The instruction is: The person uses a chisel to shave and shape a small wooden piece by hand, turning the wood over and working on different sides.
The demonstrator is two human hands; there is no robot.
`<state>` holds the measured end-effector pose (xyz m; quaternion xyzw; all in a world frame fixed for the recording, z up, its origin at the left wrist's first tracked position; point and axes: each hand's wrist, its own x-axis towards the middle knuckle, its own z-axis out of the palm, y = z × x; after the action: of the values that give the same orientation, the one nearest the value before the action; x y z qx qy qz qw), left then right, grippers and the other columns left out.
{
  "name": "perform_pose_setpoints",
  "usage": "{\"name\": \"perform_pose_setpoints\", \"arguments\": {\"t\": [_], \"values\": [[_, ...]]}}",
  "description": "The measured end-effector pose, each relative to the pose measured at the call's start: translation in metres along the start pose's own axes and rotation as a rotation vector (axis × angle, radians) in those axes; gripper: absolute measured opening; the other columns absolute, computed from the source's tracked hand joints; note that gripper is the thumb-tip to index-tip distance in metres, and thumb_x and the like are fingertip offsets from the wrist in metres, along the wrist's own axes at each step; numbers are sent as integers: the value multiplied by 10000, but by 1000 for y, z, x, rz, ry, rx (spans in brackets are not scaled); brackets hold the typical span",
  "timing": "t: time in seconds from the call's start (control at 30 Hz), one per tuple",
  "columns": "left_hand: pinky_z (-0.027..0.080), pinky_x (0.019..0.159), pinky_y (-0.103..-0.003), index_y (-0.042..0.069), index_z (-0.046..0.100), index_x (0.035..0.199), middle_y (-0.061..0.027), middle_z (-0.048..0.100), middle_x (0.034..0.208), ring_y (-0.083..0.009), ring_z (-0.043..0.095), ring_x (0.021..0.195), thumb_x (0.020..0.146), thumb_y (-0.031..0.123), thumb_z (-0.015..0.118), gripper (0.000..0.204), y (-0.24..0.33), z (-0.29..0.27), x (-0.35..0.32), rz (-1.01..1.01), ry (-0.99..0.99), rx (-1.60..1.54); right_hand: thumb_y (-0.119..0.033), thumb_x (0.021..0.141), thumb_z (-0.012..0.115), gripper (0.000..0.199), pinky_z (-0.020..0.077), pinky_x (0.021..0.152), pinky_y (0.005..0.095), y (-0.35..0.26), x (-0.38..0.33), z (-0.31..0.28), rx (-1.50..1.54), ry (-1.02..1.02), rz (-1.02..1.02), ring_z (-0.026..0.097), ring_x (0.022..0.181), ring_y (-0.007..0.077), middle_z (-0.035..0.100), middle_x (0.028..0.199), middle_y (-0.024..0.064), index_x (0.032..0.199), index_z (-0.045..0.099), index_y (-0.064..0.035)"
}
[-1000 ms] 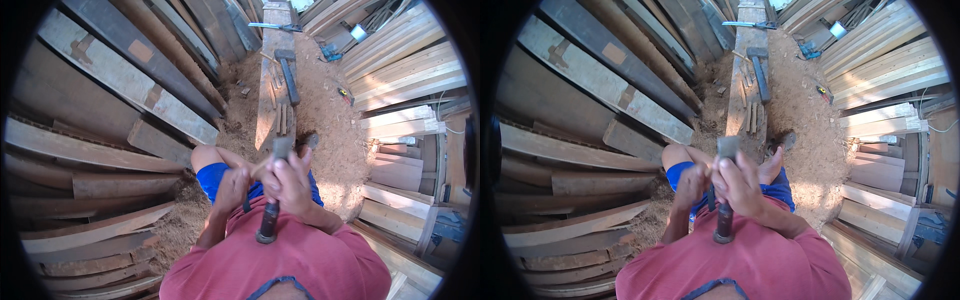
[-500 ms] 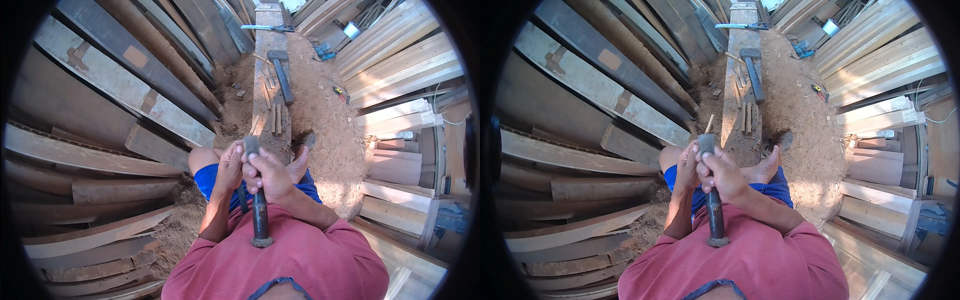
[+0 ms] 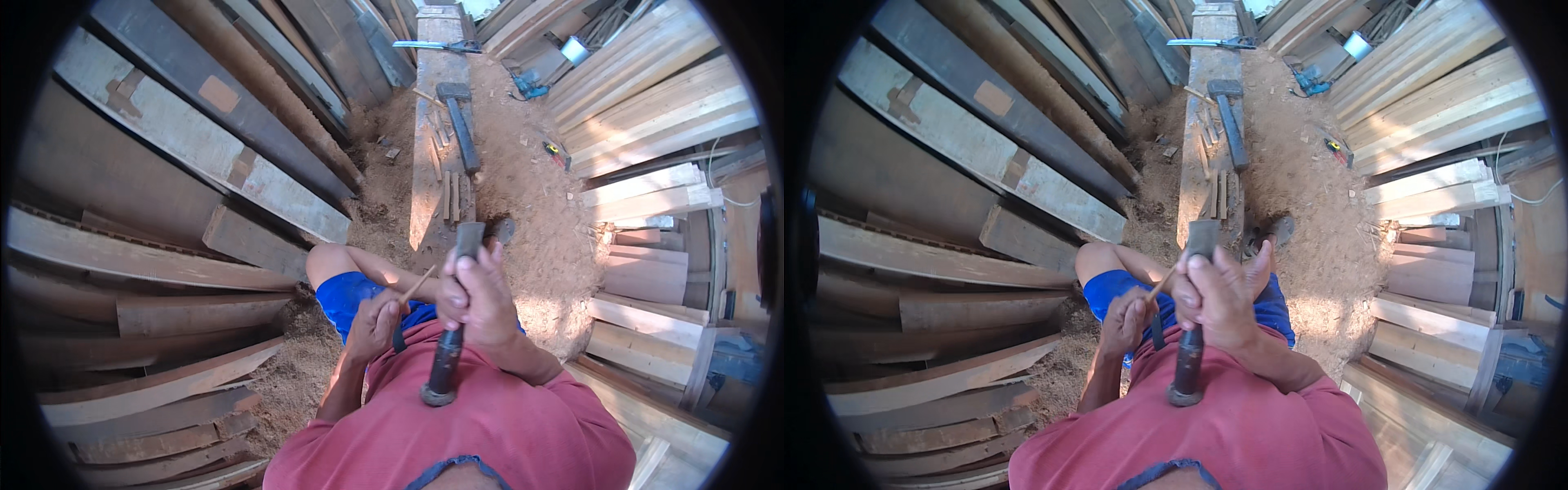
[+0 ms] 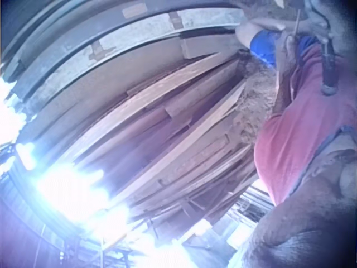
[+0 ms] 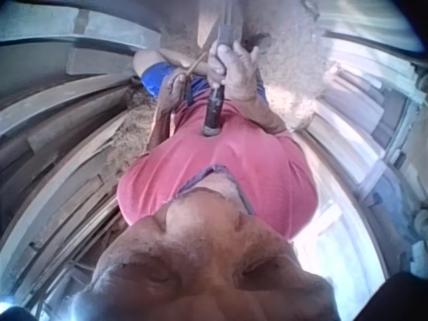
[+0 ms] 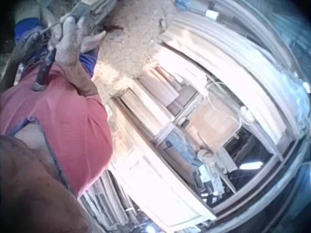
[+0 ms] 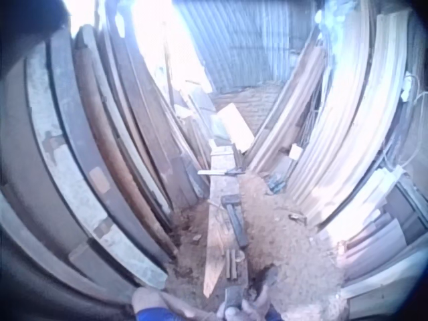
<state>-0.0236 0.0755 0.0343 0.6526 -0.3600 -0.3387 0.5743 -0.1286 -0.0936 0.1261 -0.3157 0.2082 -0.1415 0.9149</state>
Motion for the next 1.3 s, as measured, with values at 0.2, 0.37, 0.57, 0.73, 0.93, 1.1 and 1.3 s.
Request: {"name": "perform_pose_setpoints", "arguments": {"t": [0.2,0.37,0.57,0.73,0.93,1.1,1.3], "values": [[285,481,-224,28,586,913,31,418,582,-69,353,495,1029,357,437,379,-14,10,5,-165,74,-457,-214,983,529,196,383,396,210,-5,33,-45,-300,46,-215,423,444,34,505,629,-9,1013,585,-28],[289,446,-222,32,564,907,-2,452,580,-73,353,447,1022,411,418,422,-2,10,28,-161,-64,-653,-157,927,638,149,364,418,186,-5,45,-37,-493,-10,-84,440,478,10,530,668,-49,1018,648,-39],[297,437,-213,34,562,968,1,458,584,-65,354,435,1020,404,430,396,11,20,32,-252,-99,-698,-181,920,659,131,362,436,184,3,53,-44,-576,18,-214,444,493,10,516,632,-63,916,655,-51],[293,440,-201,48,555,990,9,445,594,-57,364,469,1043,377,367,383,2,18,35,-246,-133,-631,-203,920,667,143,370,448,182,5,56,-52,-607,62,-216,450,497,14,519,640,-62,900,647,-63],[279,457,-212,48,554,960,24,410,581,-63,358,488,1024,359,420,345,-1,17,42,-276,-67,-741,-241,965,588,215,404,465,188,10,62,-55,-450,63,-64,495,539,33,582,778,-19,1062,617,-51],[298,487,-218,46,552,945,27,418,601,-66,370,520,1008,343,444,322,-14,19,51,-239,100,-593,-202,1012,452,277,497,511,257,23,49,-44,20,207,-12,557,571,83,602,856,44,1249,480,-62],[250,483,-188,56,557,955,50,412,635,-33,339,527,1023,242,420,241,-19,17,63,-252,128,-703,-209,1019,439,170,488,492,258,30,46,-30,155,51,58,542,555,85,592,820,42,1102,497,-74]]}}
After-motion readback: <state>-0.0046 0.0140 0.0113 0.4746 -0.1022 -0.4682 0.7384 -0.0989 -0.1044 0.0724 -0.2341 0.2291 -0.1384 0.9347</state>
